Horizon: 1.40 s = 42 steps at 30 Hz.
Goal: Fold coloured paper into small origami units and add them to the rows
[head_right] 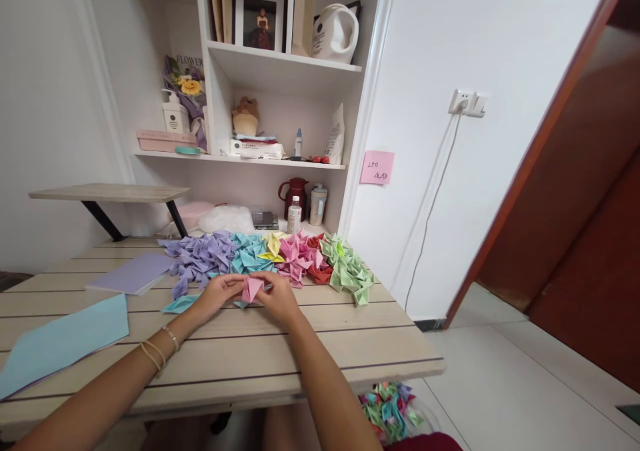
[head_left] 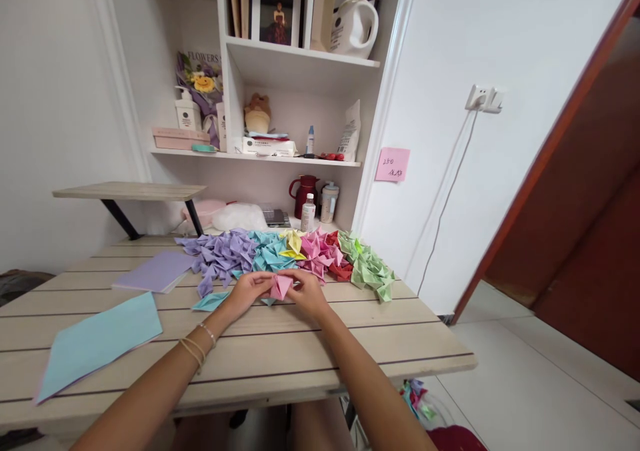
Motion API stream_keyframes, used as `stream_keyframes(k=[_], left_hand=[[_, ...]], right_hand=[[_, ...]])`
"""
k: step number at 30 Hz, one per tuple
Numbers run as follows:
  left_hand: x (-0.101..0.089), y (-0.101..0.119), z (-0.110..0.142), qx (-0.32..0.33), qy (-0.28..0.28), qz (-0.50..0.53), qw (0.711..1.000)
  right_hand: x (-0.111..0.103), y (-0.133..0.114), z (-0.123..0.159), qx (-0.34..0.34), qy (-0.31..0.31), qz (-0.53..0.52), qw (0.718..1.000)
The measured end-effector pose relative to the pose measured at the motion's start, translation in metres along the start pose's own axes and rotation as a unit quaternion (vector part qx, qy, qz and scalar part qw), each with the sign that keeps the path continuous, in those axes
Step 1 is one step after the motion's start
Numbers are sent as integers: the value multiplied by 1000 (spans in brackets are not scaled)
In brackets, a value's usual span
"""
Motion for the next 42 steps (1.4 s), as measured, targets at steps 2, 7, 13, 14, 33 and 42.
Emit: stream_keyframes(k=[2,7,13,14,33,42], left_hand=[[3,-2,1,-8,-20,-2,1000],[6,-5,2,-17,-42,8,999],[8,-3,5,-34,-47,29,998],[8,-3,5,-37,-48,32,998],[3,3,4,20,6,-12,1000],[4,-1,3,10,-6,-15,1000]], right_hand=[[0,-1,0,-15,3,21,1000],[-1,0,1,-46,33,57,997],[3,1,2,-47,30,58,997],[4,1,3,-44,32,62,997],[-2,12,-1,12,85,-35,996],[2,5,2,-6,82,3,997]])
Point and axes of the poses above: each hand's wrist, its own z-axis away from the middle knuckle, its own x-axis out of the palm, y = z × x, the point moved 5 cm from there along -z, towards the middle knuckle, and after that the axes turned 2 degrees about -z, right-handed, at the moved point
